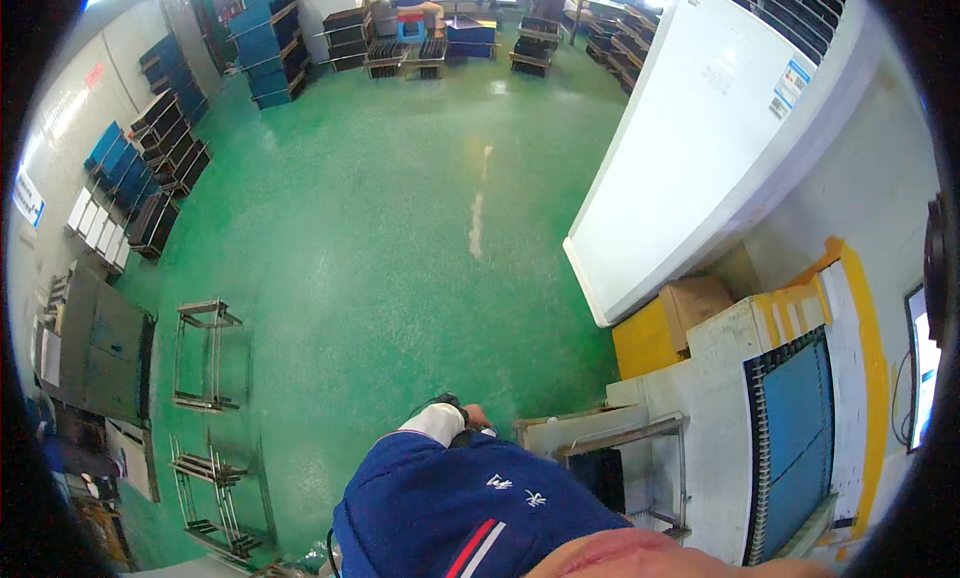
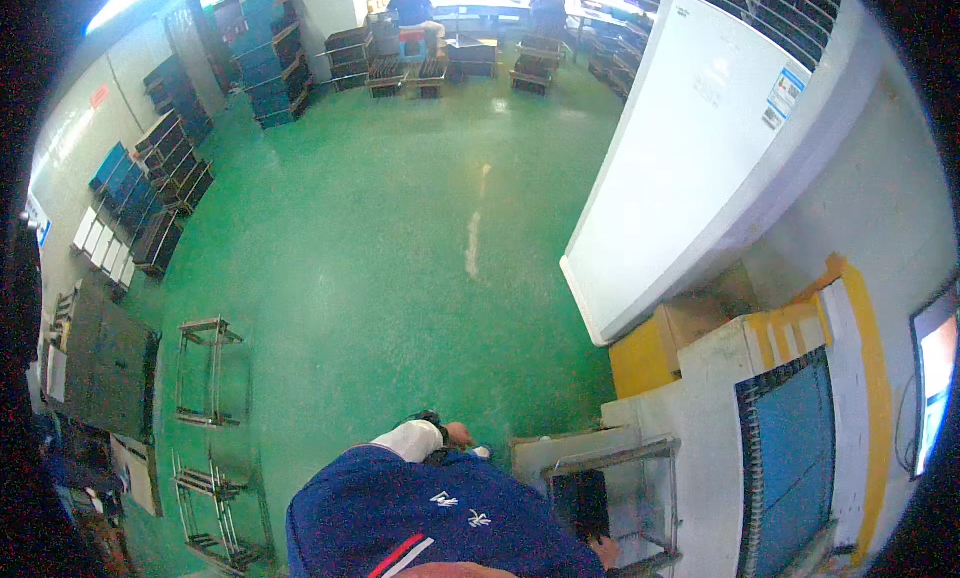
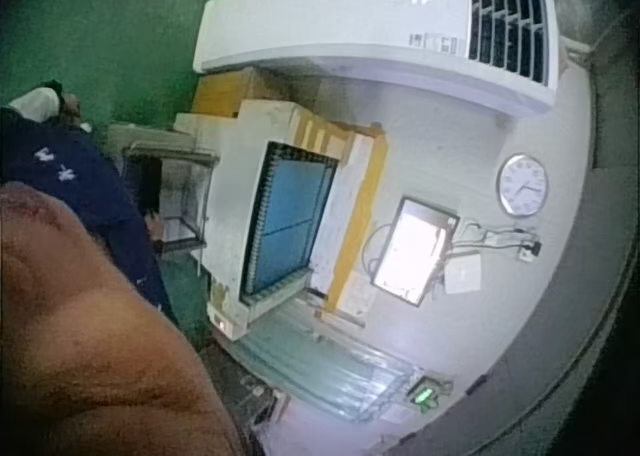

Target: The recorder loads blue panels into a processing machine and then transports them to an inspection area.

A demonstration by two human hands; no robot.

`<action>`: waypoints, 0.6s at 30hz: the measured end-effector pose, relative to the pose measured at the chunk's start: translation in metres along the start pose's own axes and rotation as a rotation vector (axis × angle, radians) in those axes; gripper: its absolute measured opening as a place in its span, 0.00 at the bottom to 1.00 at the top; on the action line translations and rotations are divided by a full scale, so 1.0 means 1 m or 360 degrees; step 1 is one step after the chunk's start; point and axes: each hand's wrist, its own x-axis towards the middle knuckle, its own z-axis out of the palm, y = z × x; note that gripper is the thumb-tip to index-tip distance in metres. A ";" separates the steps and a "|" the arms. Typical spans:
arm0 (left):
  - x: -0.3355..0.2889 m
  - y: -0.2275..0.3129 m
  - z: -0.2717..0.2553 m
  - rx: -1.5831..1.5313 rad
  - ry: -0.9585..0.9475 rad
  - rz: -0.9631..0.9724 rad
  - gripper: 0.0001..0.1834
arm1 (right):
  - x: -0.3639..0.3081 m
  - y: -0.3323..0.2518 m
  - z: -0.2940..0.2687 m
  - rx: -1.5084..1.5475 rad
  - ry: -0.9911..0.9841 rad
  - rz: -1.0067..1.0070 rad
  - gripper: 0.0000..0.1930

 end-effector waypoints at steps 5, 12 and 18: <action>-0.005 0.031 -0.011 -0.0275 -0.0185 -0.0159 0.30 | 0.014 0.072 0.028 -0.0577 0.0083 -0.0682 0.26; 0.019 -0.007 0.004 -0.0147 -0.0397 0.0094 0.37 | -0.018 -0.057 0.009 -0.0049 0.1114 0.0375 0.19; 0.012 0.014 -0.007 -0.0153 -0.0447 -0.0019 0.39 | -0.039 -0.076 -0.002 -0.0133 0.1145 0.0431 0.12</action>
